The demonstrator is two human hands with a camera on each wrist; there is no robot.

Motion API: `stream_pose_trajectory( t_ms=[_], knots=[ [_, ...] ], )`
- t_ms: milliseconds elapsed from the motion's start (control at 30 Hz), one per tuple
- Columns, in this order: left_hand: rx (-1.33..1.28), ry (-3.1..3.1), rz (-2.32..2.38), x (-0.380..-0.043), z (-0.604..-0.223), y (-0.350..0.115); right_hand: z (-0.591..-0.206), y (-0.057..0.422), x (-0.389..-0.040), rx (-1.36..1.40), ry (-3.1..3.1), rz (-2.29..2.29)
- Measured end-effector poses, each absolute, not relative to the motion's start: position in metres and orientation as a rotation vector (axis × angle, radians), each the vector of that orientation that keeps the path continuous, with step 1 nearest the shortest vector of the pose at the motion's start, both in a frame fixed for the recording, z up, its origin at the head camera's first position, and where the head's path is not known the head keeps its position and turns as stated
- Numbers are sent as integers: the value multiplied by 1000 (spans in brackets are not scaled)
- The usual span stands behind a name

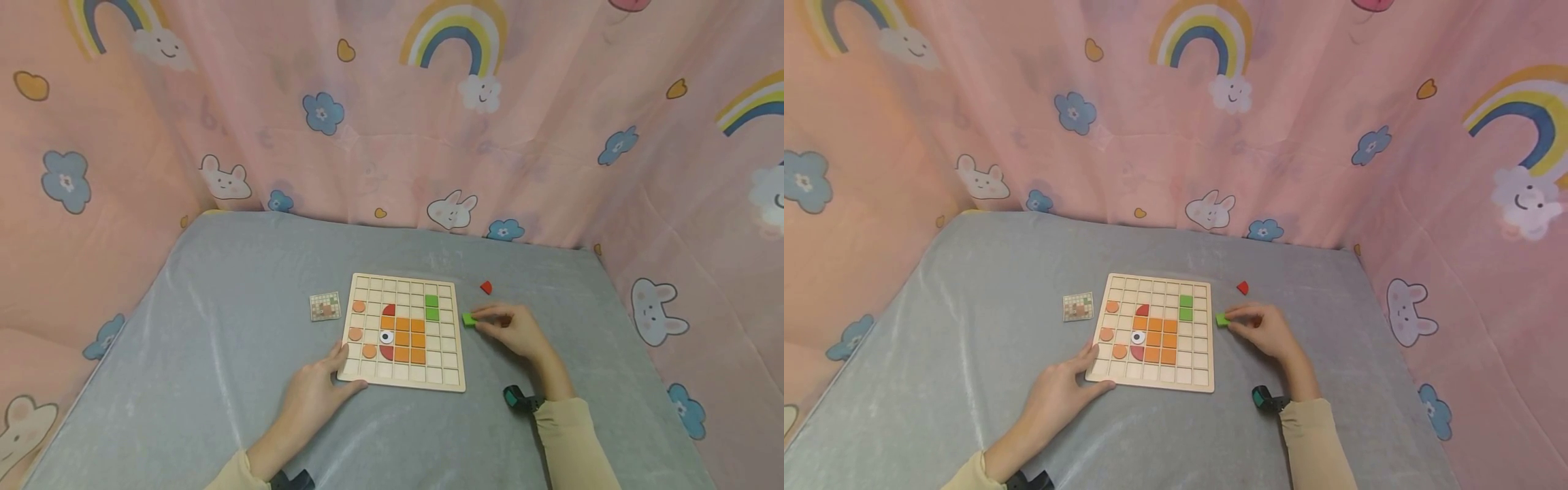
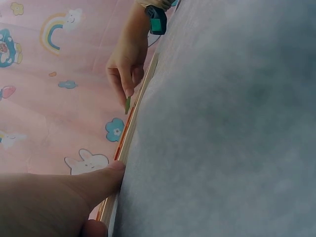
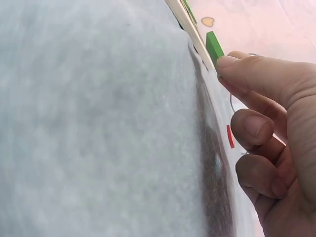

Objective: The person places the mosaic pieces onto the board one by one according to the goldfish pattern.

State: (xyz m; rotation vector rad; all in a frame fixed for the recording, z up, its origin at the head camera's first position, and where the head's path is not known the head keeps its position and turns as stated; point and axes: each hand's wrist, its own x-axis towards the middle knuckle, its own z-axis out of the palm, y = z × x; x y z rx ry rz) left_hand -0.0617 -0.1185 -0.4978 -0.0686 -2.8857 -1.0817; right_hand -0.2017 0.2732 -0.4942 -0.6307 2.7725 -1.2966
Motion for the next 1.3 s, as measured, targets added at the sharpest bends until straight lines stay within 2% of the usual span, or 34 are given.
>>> stream_pose_trajectory(
  t_ms=[933, 1300],
  knots=[
    [-76, -2874, -1079, -61, -499, -119, -487, 236, -210, -673, 2864, -1292],
    [-76, -2875, -1067, -62, -498, -118, -496, 229, -216, -675, 2783, -1369]
  ],
)
